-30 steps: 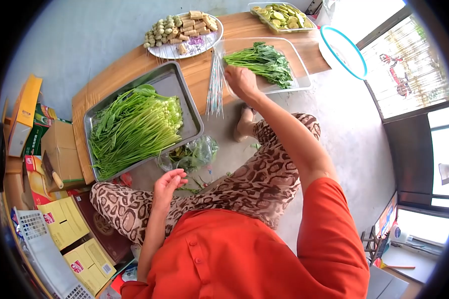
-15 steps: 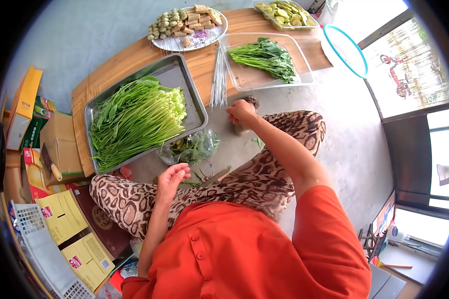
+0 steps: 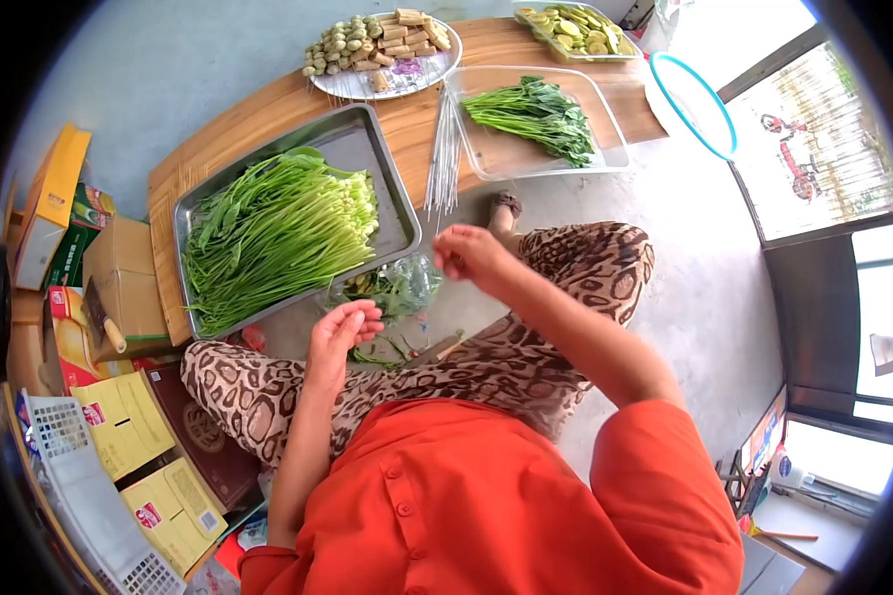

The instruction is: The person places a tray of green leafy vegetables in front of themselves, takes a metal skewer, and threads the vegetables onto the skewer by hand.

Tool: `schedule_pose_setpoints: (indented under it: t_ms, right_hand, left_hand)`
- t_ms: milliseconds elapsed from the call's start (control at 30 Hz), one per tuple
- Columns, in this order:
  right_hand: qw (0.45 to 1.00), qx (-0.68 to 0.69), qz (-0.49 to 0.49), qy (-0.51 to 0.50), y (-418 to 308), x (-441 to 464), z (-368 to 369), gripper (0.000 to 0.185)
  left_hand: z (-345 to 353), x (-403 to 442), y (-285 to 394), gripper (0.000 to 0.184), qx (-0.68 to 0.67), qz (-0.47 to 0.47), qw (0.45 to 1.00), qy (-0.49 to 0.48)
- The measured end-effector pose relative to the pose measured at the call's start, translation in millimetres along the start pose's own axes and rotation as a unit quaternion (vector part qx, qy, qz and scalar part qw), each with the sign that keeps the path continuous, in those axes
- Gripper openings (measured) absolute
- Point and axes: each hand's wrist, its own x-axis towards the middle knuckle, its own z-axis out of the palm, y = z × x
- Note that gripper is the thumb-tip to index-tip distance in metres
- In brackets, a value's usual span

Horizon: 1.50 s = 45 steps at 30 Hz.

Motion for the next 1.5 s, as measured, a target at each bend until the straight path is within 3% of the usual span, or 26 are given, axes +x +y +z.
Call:
schedule_pose_setpoints:
  t_ms: [200, 300, 400, 433, 500, 567, 700, 833, 933, 1067, 1167, 1200, 1267, 1300, 1367, 1400, 1500]
  right_hand:
    - [0.989, -0.124, 0.005, -0.082, 26.6, -66.8, 74.5, 0.017]
    - [0.976, -0.161, 0.017, -0.148, 31.5, -74.4, 87.2, 0.017]
    - [0.961, -0.177, 0.021, -0.21, 34.7, -66.4, 84.0, 0.02]
    - [0.935, -0.266, 0.037, -0.233, 24.7, -63.7, 80.8, 0.019]
    - [0.918, -0.324, 0.019, -0.228, -0.4, -54.2, 72.1, 0.02]
    - [0.924, -0.329, -0.037, -0.189, -38.3, -41.9, 70.4, 0.027]
    - [0.954, -0.218, -0.118, -0.166, -73.6, -17.7, 77.9, 0.03]
    - [0.973, -0.122, -0.084, -0.176, -74.9, 11.2, 70.9, 0.027]
    - [0.984, -0.034, -0.111, -0.132, -78.9, 25.8, 54.4, 0.029]
    - [0.986, -0.017, -0.119, -0.117, -88.0, 37.9, 35.9, 0.029]
    - [0.985, -0.024, -0.11, -0.133, -91.7, 39.7, 38.6, 0.029]
    - [0.985, -0.046, -0.099, -0.132, -91.5, 40.3, 40.9, 0.029]
    - [0.984, -0.081, -0.081, -0.136, -93.6, 37.5, 45.8, 0.028]
    - [0.985, -0.078, -0.08, -0.132, -92.7, 37.7, 45.4, 0.028]
    - [0.983, -0.077, -0.077, -0.147, -91.3, 38.7, 43.1, 0.028]
    - [0.982, -0.081, -0.081, -0.149, -91.2, 39.3, 42.8, 0.028]
    - [0.981, -0.089, -0.087, -0.147, -93.5, 37.0, 44.2, 0.029]
  left_hand:
    - [25.0, 24.5, 17.8, 0.046, -0.109, -0.014, 0.993, -0.044]
    - [32.8, 23.3, 23.6, 0.033, -0.128, -0.012, 0.991, -0.028]
    - [30.3, 14.0, 28.2, 0.027, -0.114, 0.006, 0.993, -0.008]
    - [27.5, 11.4, 30.3, 0.026, -0.111, 0.013, 0.994, -0.008]
    - [21.6, 7.9, 35.9, 0.026, -0.098, 0.035, 0.995, 0.009]
    - [13.4, 4.1, 42.3, 0.027, 0.025, 0.038, 0.999, -0.013]
    - [24.4, 6.0, 48.0, 0.025, 0.133, 0.022, 0.989, -0.059]
    - [25.0, 18.2, 57.9, 0.024, 0.155, 0.045, 0.985, -0.059]
    - [-9.2, 36.6, 91.0, 0.023, 0.215, 0.076, 0.973, 0.038]
    - [-81.3, 89.0, 124.8, 0.018, 0.295, 0.167, 0.923, 0.183]
    - [-120.2, 135.7, 131.2, 0.018, 0.432, 0.229, 0.842, 0.227]
    - [-127.6, 149.2, 131.1, 0.018, 0.435, 0.227, 0.842, 0.222]
    - [-135.9, 172.0, 128.7, 0.026, 0.554, 0.221, 0.775, 0.208]
    - [-135.5, 178.9, 127.3, 0.026, 0.555, 0.22, 0.776, 0.203]
    - [-134.5, 191.4, 124.5, 0.035, 0.672, 0.183, 0.695, 0.178]
    - [-132.6, 196.4, 123.8, 0.04, 0.689, 0.127, 0.691, 0.178]
    - [-133.5, 205.3, 119.6, 0.038, 0.724, 0.125, 0.657, 0.172]
